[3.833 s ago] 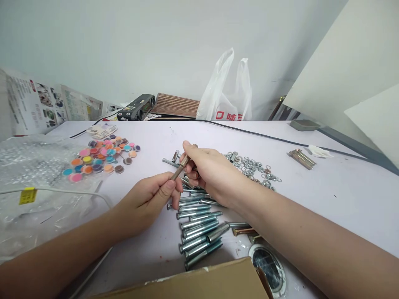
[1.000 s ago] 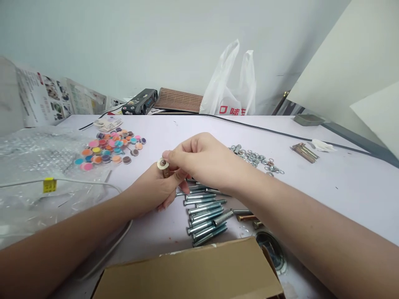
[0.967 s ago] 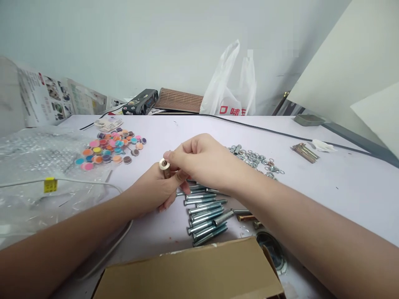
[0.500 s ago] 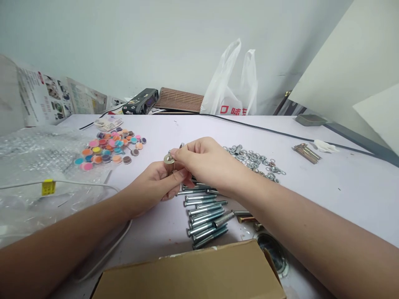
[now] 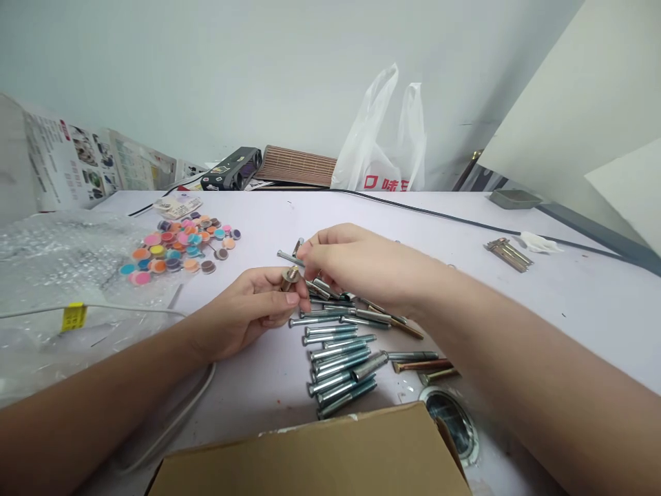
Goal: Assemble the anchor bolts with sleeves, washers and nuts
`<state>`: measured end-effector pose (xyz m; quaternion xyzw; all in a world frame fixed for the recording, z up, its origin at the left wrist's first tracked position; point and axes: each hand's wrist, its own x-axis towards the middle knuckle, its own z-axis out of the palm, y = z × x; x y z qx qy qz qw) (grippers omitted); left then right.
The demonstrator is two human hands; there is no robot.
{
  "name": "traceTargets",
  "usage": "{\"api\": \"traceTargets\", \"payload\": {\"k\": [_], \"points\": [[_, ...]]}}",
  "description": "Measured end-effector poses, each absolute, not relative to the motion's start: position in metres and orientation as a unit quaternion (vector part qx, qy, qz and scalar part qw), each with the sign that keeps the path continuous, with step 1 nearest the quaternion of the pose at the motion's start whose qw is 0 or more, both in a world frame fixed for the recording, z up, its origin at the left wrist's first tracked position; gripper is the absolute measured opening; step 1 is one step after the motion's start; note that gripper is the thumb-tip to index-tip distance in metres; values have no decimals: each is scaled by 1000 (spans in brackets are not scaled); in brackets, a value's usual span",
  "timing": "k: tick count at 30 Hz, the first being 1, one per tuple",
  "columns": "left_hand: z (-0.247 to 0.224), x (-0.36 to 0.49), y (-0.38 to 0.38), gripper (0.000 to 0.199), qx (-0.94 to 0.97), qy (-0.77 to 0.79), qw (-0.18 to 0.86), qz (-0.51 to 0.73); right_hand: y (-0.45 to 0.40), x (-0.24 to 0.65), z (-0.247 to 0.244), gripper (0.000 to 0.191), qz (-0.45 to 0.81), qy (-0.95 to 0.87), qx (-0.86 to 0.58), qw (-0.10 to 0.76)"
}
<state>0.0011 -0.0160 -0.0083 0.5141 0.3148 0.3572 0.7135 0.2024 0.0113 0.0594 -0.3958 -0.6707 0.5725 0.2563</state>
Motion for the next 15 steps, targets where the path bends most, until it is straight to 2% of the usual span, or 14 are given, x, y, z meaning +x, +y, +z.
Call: {"api": "traceTargets", "payload": {"k": [3, 5, 8, 12, 15], "points": [[-8, 0, -15, 17, 480, 305, 738, 363, 11, 207, 72, 15, 654, -644, -339, 209], [-7, 1, -14, 20, 459, 294, 752, 370, 11, 208, 76, 13, 666, -631, -333, 217], [-6, 1, -12, 23, 431, 279, 768, 383, 12, 208, 73, 19, 635, -644, -355, 237], [-6, 2, -11, 23, 404, 287, 780, 383, 20, 213, 66, 40, 550, -727, -364, 193], [-7, 2, -11, 22, 419, 291, 775, 373, 24, 217, 65, 42, 507, -778, -329, 172]]}}
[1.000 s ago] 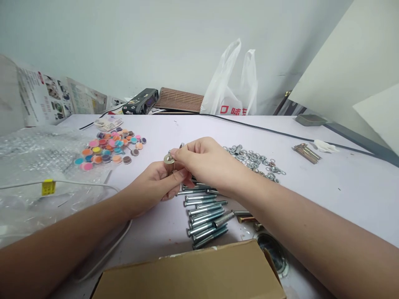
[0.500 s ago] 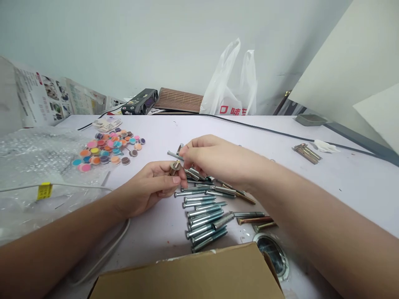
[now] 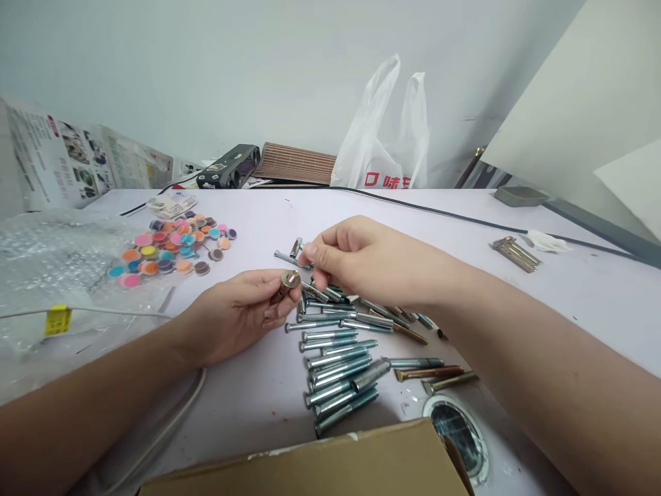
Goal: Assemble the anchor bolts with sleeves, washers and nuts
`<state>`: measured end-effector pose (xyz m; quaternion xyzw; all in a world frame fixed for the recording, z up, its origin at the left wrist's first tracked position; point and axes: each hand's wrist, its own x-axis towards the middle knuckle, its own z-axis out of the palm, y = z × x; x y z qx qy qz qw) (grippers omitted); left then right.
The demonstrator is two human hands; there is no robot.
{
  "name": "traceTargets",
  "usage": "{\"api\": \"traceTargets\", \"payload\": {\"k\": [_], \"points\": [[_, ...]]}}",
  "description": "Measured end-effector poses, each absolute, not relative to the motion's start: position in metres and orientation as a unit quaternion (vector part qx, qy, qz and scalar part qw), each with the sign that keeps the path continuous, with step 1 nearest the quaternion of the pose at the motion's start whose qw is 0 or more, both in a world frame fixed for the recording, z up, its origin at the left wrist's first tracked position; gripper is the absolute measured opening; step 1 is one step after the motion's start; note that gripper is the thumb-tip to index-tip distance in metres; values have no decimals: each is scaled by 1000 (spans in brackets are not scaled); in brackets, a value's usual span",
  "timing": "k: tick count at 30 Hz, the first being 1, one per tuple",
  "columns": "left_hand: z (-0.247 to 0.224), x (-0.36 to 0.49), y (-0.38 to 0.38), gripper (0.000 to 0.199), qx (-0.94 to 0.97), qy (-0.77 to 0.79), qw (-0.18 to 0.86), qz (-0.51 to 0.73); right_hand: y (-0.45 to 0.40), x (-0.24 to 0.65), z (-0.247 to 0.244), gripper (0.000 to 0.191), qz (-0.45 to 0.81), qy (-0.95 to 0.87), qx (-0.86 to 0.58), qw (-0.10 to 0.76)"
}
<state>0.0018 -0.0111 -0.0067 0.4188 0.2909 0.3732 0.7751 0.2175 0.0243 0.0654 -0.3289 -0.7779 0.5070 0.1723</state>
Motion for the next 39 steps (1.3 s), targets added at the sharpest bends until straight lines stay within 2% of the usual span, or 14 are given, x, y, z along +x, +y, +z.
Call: {"api": "traceTargets", "payload": {"k": [5, 8, 11, 15, 19, 23, 26, 31, 35, 39], "points": [[-8, 4, -13, 26, 466, 301, 749, 363, 22, 212, 63, 26, 487, -814, -241, 207], [-10, 5, -14, 29, 498, 306, 731, 351, 21, 209, 53, 17, 397, -854, -230, 247], [-11, 4, -15, 31, 520, 319, 712, 348, 23, 210, 44, 20, 317, -897, -203, 232], [-11, 3, -16, 34, 574, 356, 657, 336, 28, 215, 39, 25, 291, -916, -156, 227], [-10, 6, -16, 35, 592, 367, 631, 341, 27, 215, 29, 35, 270, -916, -131, 266], [-9, 7, -18, 27, 535, 364, 678, 350, 17, 205, 14, 52, 297, -879, -160, 336], [-10, 3, -22, 30, 522, 378, 686, 338, 10, 195, 10, 52, 254, -877, -120, 389], [-13, 1, -22, 26, 545, 386, 661, 343, 12, 190, 15, 50, 156, -919, -56, 358], [-10, 3, -20, 21, 520, 362, 700, 330, 13, 192, 15, 32, 83, -935, -73, 336], [-4, 5, -20, 20, 477, 365, 721, 346, 11, 192, 14, 49, 67, -942, -85, 319]]}}
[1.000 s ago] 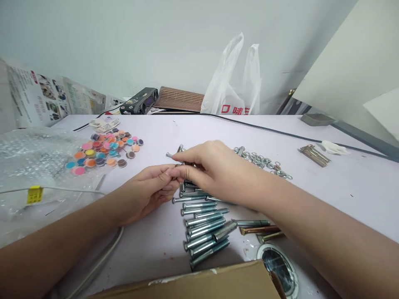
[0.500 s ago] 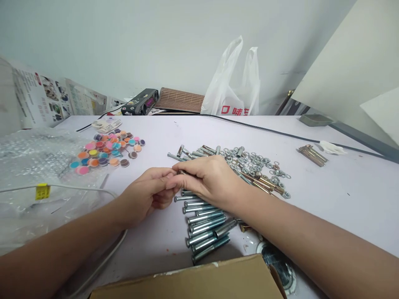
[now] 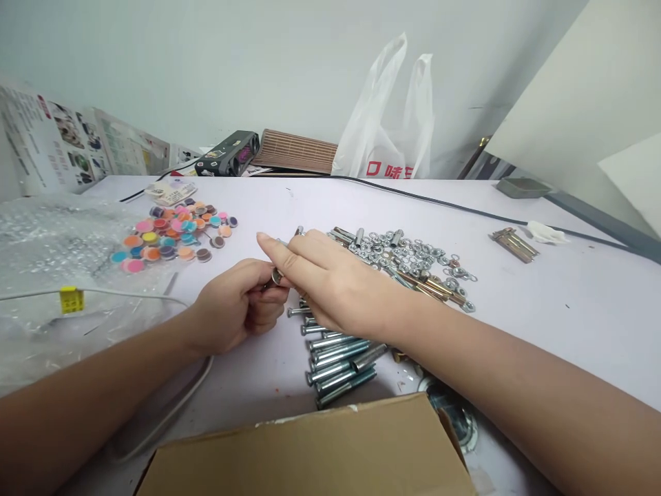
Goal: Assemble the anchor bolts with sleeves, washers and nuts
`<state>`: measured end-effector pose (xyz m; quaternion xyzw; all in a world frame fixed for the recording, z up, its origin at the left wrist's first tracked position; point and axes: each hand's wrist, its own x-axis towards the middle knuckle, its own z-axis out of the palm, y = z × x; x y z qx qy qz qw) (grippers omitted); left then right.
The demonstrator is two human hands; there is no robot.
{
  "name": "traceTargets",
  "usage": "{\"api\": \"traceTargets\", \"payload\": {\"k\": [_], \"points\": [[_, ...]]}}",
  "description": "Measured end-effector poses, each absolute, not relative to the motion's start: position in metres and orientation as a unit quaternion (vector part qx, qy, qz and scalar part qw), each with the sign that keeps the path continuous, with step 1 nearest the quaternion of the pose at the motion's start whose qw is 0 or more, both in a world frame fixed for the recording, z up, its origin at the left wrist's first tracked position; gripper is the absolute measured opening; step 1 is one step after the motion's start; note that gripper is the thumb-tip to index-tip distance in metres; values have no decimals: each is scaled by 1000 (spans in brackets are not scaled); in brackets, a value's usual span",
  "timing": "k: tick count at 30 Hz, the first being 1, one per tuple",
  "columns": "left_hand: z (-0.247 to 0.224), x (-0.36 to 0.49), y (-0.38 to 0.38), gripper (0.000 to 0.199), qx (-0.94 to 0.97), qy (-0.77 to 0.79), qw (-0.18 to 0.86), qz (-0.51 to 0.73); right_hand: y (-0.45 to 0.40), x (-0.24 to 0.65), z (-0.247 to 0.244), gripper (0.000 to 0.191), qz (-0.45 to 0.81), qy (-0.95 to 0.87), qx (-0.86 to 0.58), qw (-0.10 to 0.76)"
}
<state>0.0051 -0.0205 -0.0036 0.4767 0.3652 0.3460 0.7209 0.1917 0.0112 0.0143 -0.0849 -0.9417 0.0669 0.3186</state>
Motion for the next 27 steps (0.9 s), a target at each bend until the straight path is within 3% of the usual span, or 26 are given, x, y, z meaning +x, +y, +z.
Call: {"api": "traceTargets", "payload": {"k": [3, 6, 8, 14, 18, 23, 27], "points": [[-2, 5, -21, 21, 463, 361, 730, 350, 14, 193, 15, 43, 66, -936, -80, 337], [-3, 4, -20, 25, 454, 358, 739, 345, 18, 197, 15, 23, 123, -921, -86, 359], [-7, 2, -20, 27, 455, 356, 740, 344, 19, 200, 15, 21, 166, -909, -92, 371], [-14, -4, -21, 32, 556, 393, 658, 321, 14, 201, 25, 65, 172, -915, -119, 346], [-4, 2, -25, 34, 613, 414, 597, 310, 10, 203, 37, 73, 155, -934, -115, 301], [6, 11, -30, 32, 639, 444, 536, 327, 8, 207, 50, 61, 108, -957, -127, 236], [6, 12, -33, 36, 659, 454, 500, 331, 4, 207, 57, 40, 23, -974, -134, 182]]}}
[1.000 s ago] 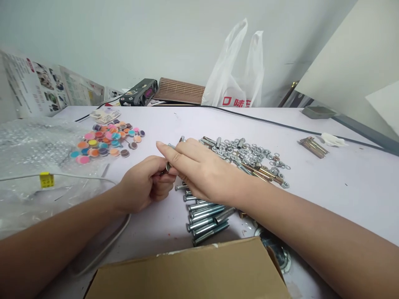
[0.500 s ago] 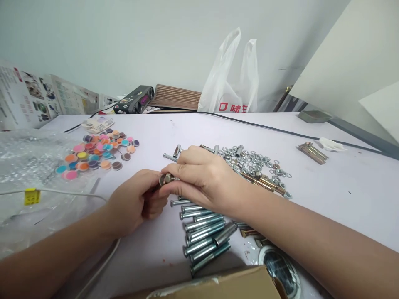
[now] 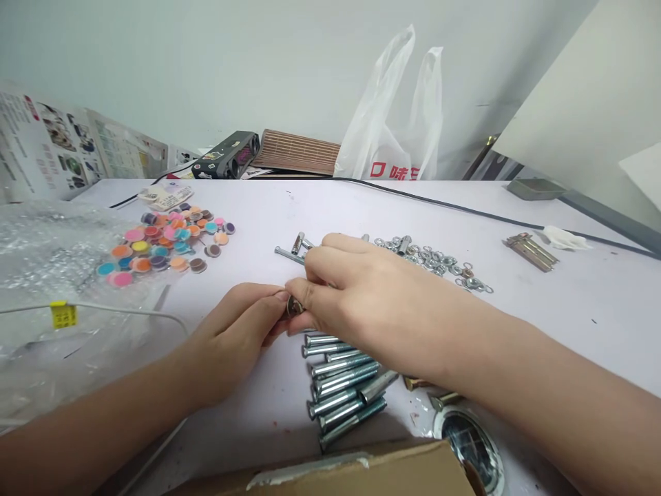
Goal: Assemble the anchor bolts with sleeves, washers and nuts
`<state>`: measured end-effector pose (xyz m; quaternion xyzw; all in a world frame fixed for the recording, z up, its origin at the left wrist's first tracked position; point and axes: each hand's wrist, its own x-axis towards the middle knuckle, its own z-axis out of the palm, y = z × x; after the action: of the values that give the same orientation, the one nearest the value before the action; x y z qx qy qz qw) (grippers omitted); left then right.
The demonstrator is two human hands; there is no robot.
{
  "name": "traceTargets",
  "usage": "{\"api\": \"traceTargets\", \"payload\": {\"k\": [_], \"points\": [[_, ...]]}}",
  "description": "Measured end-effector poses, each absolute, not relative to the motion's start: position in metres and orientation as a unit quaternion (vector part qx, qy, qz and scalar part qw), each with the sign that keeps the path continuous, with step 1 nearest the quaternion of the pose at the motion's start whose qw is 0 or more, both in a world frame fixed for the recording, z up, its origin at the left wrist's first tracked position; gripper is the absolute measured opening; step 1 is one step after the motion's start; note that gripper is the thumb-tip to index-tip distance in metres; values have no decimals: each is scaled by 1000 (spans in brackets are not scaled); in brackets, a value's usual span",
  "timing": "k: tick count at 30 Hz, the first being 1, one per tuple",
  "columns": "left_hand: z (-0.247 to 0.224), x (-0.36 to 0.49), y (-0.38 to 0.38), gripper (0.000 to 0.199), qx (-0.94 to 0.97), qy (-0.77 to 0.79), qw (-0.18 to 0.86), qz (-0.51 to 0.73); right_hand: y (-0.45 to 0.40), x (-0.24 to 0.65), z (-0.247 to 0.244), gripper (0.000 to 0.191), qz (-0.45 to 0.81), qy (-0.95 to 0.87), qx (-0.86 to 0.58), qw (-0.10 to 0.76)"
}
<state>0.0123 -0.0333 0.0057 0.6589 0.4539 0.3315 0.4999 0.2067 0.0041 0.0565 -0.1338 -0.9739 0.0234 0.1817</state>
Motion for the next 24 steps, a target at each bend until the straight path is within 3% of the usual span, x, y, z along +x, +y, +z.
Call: {"api": "traceTargets", "payload": {"k": [2, 5, 9, 13, 16, 20, 24], "points": [[5, 11, -34, 37, 678, 456, 471, 333, 2, 205, 57, 39, 14, -975, -148, 166], [6, 7, -34, 39, 714, 454, 411, 340, 0, 201, 53, 54, 30, -970, -169, 171], [9, 1, -35, 40, 750, 435, 350, 355, 0, 198, 41, 76, 59, -950, -173, 255], [11, -1, -35, 36, 778, 409, 314, 359, 2, 200, 38, 81, 111, -930, -185, 298], [8, -3, -33, 36, 783, 403, 312, 357, 3, 206, 41, 64, 129, -926, -183, 304], [7, -6, -30, 38, 779, 425, 299, 351, 3, 212, 41, 8, 137, -940, -166, 266], [7, -6, -29, 36, 799, 410, 268, 348, 1, 210, 38, 19, 115, -942, -156, 274]]}}
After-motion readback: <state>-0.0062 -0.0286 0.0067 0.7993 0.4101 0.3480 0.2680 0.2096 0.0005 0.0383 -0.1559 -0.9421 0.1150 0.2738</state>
